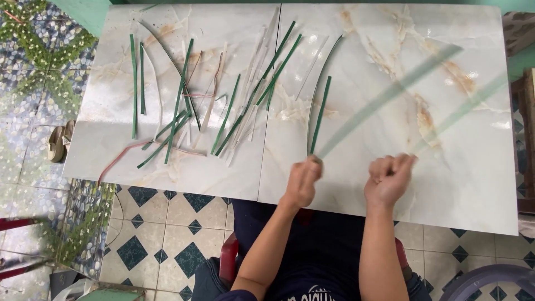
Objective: Organizing, aligning, and separating thin green and white plastic strips on a table.
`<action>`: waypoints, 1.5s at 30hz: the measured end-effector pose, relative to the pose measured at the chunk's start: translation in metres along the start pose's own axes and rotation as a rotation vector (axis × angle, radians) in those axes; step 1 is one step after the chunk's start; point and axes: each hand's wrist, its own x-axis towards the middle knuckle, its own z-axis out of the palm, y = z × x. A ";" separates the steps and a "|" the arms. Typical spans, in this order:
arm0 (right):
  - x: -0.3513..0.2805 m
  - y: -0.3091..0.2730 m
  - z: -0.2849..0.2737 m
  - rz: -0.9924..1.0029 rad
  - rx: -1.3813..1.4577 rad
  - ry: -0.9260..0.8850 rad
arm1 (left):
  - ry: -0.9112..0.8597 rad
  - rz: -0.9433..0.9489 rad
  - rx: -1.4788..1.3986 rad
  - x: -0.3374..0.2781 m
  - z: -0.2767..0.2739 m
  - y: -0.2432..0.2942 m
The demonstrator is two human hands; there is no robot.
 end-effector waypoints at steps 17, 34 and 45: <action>0.013 -0.010 -0.029 0.161 -0.262 -0.445 | 0.267 -0.391 -0.398 0.015 0.010 0.000; 0.003 0.004 -0.014 0.031 0.223 0.176 | -0.101 -0.106 0.200 0.015 -0.019 -0.015; 0.039 -0.019 0.002 -0.050 -0.783 -0.133 | -0.186 -0.397 0.036 0.072 0.005 0.028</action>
